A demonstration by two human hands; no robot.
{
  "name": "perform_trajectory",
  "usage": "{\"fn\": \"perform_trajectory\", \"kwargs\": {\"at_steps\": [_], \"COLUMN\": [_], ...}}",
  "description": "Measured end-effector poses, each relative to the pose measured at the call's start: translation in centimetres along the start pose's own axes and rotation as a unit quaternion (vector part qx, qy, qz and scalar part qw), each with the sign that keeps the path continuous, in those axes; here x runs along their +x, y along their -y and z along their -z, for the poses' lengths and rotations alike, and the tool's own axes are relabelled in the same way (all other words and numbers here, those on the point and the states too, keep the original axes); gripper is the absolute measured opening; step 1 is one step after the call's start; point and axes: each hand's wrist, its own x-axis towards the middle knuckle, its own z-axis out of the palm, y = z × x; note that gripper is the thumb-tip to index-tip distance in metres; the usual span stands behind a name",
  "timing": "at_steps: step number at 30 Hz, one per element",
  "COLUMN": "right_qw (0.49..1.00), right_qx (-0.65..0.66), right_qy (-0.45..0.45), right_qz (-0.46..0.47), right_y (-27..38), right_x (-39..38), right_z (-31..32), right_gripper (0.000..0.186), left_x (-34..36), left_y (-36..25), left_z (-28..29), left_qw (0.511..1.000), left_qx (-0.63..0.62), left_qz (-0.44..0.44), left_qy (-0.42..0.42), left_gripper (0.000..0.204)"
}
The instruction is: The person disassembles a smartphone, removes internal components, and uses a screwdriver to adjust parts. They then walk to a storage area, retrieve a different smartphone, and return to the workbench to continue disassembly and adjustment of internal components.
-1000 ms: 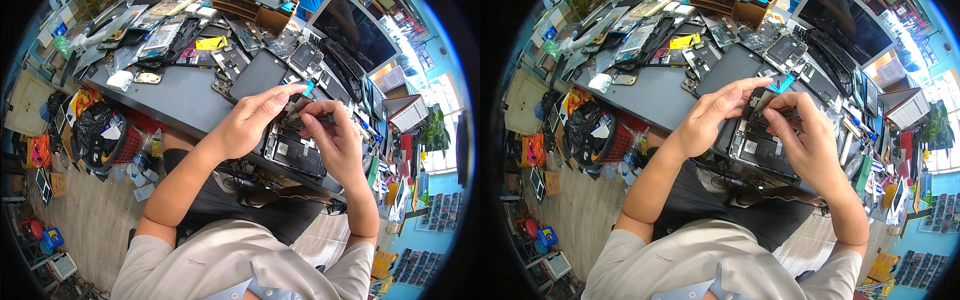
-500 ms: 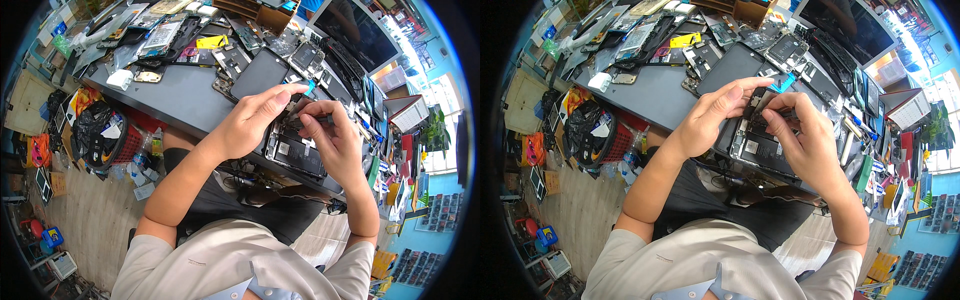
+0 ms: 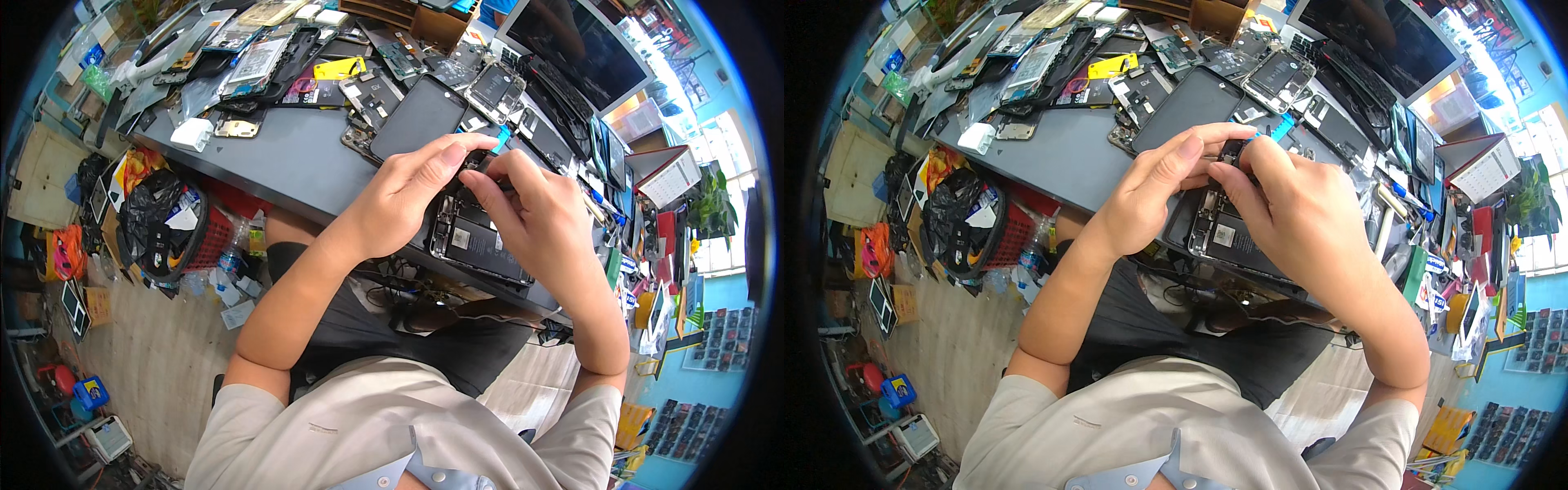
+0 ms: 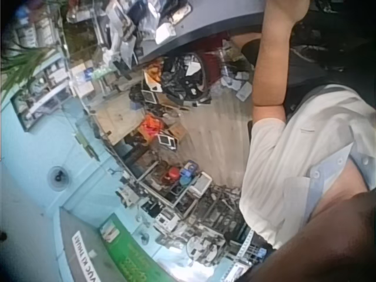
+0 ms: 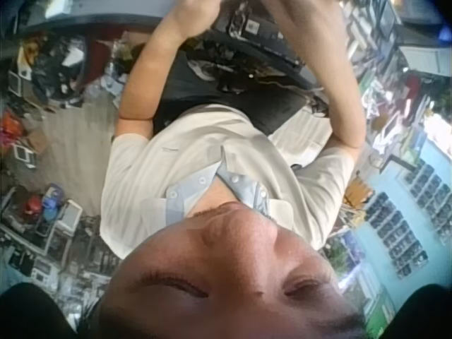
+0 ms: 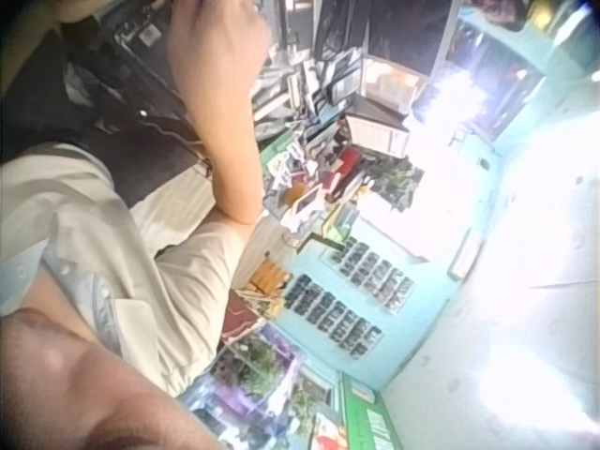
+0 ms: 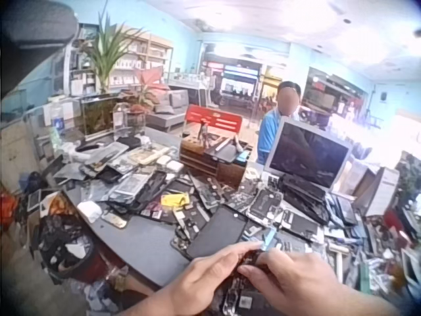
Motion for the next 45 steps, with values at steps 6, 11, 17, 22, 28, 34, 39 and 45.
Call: {"fn": "perform_trajectory", "kwargs": {"at_steps": [6, 11, 17, 22, 28, 34, 39, 45], "right_qw": [0.998, 0.996, 0.996, 0.994, 0.996, 0.996, 0.997, 0.996], "right_qx": [0.04, 0.056, 0.052, 0.016, 0.051, 0.051, 0.019, 0.063], "right_qy": [0.042, 0.061, 0.056, 0.104, 0.068, 0.066, 0.065, 0.057], "right_qz": [0.002, -0.027, 0.038, -0.04, -0.02, -0.021, -0.035, -0.036], "right_y": [0.0, 0.2, -0.4, 0.3, 0.2, -0.1, -0.3, -0.4], "right_x": [1.0, 1.1, 1.1, 1.3, 0.8, 0.7, 0.9, 0.6], "right_z": [0.6, 0.7, 0.4, 1.1, 0.8, 0.4, 0.5, 0.4], "right_gripper": [0.018, 0.017, 0.021, 0.025, 0.027, 0.027, 0.028, 0.027], "left_x": [-0.1, -0.2, -0.2, -0.2, -0.3, -0.2, -0.3, -0.2], "left_y": [-0.5, -0.6, -0.9, -1.0, -0.9, -0.8, -0.9, -1.0], "left_z": [-0.1, -0.1, -0.3, -0.1, -0.2, -0.1, -0.1, -0.2], "left_qw": [1.0, 1.0, 1.0, 1.0, 0.999, 0.999, 0.999, 0.999], "left_qx": [0.0, -0.002, 0.004, 0.02, 0.014, 0.015, 0.011, 0.018], "left_qz": [0.002, 0.01, 0.019, 0.023, 0.04, 0.038, 0.035, 0.042], "left_qy": [0.0, -0.001, -0.004, -0.009, -0.007, -0.002, -0.008, -0.007], "left_gripper": [0.065, 0.064, 0.064, 0.064, 0.064, 0.065, 0.065, 0.065]}}
